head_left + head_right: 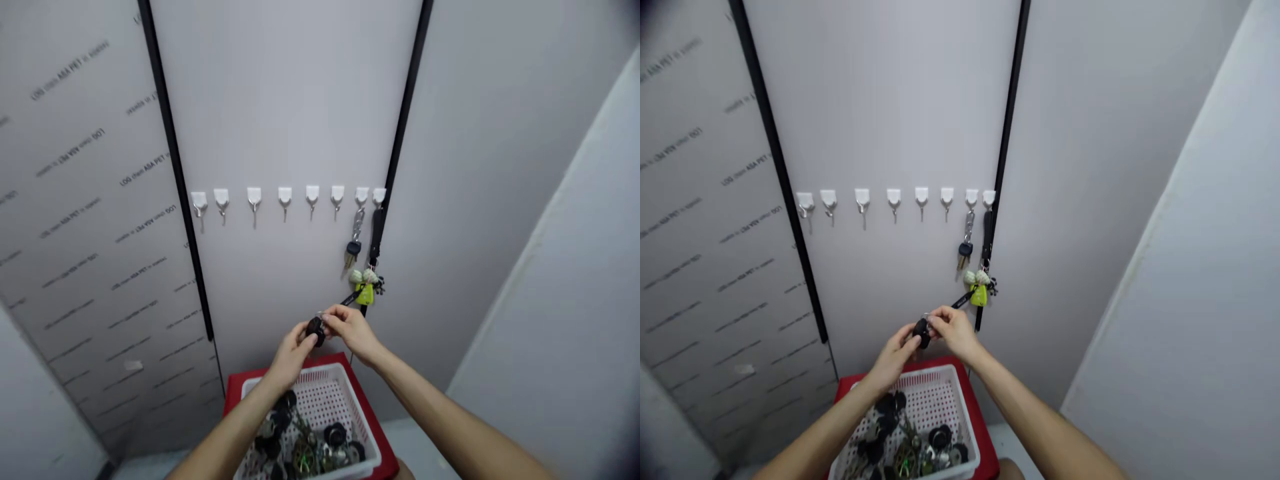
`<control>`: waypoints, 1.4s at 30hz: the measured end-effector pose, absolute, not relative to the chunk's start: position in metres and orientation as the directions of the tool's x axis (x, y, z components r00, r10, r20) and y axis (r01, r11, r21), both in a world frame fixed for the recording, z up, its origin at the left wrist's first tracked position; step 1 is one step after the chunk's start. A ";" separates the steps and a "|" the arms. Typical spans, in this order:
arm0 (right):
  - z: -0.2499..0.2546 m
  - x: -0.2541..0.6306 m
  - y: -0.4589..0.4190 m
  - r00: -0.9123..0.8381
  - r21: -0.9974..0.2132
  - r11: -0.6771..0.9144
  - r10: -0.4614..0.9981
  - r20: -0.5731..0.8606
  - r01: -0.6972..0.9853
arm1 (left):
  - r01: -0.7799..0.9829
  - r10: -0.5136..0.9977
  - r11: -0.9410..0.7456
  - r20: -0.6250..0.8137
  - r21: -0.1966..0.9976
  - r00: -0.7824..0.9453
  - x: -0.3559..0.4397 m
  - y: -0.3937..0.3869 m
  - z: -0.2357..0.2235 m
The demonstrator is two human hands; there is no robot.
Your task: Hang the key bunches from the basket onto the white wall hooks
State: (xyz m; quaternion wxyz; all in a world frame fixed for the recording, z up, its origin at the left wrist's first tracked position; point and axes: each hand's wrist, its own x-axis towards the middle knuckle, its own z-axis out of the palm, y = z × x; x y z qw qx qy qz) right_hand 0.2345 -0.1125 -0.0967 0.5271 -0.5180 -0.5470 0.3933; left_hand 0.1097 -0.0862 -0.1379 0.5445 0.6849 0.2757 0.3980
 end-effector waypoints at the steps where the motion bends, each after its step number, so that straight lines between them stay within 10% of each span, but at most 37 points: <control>1: -0.086 0.237 -0.109 0.116 -0.979 0.168 0.976 0.182 0.119 | -0.072 0.821 -0.259 0.259 0.963 0.508 0.113 -0.084 -0.127; 16: 0.064 0.258 -0.048 0.531 -0.893 0.416 0.724 0.440 0.173 | -0.043 0.873 -0.415 0.411 0.909 0.263 0.171 -0.042 0.021; 23: 0.049 0.265 -0.039 0.496 -0.895 0.348 0.746 0.445 0.280 | -0.023 0.907 -0.317 0.311 0.948 0.283 0.159 -0.043 0.003; 29: -0.034 0.266 -0.068 0.352 -0.670 0.376 0.632 0.691 0.640 | 0.085 0.930 -0.147 0.108 0.985 0.352 0.104 -0.058 -0.101; 35: -0.170 0.235 -0.132 -0.340 -0.510 0.315 0.939 0.046 0.801 | 0.473 0.800 -0.398 0.046 0.786 0.598 0.055 -0.099 -0.210; 42: -0.207 0.211 -0.147 -0.335 -0.281 0.284 0.930 -0.149 0.916 | 0.627 0.671 -0.710 0.036 0.321 0.741 0.057 -0.121 -0.217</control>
